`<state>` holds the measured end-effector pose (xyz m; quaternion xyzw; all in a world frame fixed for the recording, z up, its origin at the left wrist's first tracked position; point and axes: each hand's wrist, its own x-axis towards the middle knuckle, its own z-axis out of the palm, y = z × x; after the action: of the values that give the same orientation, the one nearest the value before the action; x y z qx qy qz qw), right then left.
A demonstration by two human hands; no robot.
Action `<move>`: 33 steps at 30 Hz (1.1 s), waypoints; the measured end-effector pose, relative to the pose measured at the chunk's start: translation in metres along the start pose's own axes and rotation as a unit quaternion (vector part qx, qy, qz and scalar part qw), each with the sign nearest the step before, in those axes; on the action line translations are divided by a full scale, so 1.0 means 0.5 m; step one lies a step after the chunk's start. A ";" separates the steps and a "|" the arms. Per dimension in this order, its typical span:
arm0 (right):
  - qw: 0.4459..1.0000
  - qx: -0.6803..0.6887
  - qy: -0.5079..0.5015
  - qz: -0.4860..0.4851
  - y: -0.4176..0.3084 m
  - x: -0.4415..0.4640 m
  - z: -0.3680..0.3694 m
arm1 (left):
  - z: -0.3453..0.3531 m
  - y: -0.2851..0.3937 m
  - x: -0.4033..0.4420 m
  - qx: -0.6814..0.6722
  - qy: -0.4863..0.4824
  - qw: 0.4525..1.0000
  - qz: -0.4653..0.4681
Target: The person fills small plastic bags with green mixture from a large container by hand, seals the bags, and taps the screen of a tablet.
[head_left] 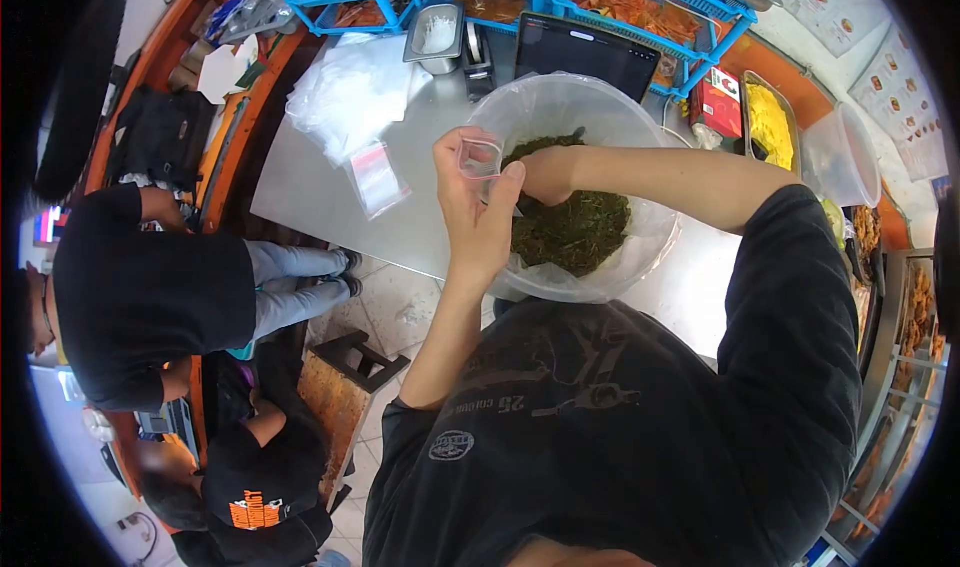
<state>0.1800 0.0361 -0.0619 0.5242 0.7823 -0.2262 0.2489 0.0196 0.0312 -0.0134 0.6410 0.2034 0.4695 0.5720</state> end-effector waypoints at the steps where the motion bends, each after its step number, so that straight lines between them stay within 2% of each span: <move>1: 0.999 -0.030 -0.022 -0.031 -0.001 0.007 0.004 | -0.002 -0.004 0.000 0.000 -0.001 1.000 0.004; 3: 0.993 -0.093 -0.043 -0.065 0.034 0.036 0.022 | -0.003 -0.006 -0.002 0.000 -0.002 1.000 0.004; 5: 0.991 -0.096 -0.070 -0.064 0.057 0.062 0.053 | -0.001 -0.001 -0.001 -0.001 -0.001 1.000 -0.002; 7: 0.993 -0.038 -0.104 -0.028 0.058 0.069 0.065 | -0.001 0.000 0.000 0.004 0.001 1.000 -0.001; 12: 0.987 -0.033 -0.127 -0.087 0.090 0.058 0.056 | -0.003 -0.004 0.001 0.032 -0.004 0.999 0.014; 14: 0.988 -0.010 -0.136 -0.076 0.106 0.065 0.079 | -0.002 -0.002 -0.001 0.010 -0.001 1.000 -0.004; 16: 0.987 0.023 -0.152 -0.040 0.079 0.046 0.073 | -0.002 -0.008 0.000 0.019 0.004 0.999 0.026; 19: 0.977 0.120 -0.176 -0.002 0.052 -0.009 0.013 | -0.001 -0.014 0.000 0.021 0.007 0.999 0.042; 22: 0.983 0.078 -0.155 -0.052 0.084 0.040 0.077 | -0.002 -0.017 -0.001 0.023 0.009 0.999 0.042; 25: 0.973 0.090 -0.208 0.043 0.037 -0.019 0.000 | 0.002 -0.016 -0.002 -0.001 0.013 1.000 0.025; 28: 0.963 0.153 -0.221 0.014 0.039 -0.035 -0.002 | -0.002 -0.025 -0.003 0.003 0.013 1.000 0.027; 31: 0.958 0.216 -0.188 0.015 0.051 -0.052 -0.015 | -0.001 -0.026 -0.002 0.009 0.018 0.999 0.038; 33: 0.963 0.200 -0.173 0.044 0.055 -0.063 -0.027 | -0.001 -0.022 -0.004 0.001 0.025 0.999 0.032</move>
<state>0.2138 0.0315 -0.0341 0.5501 0.6424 -0.4540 0.2803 0.0214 0.0330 -0.0243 0.6360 0.1974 0.5030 0.5510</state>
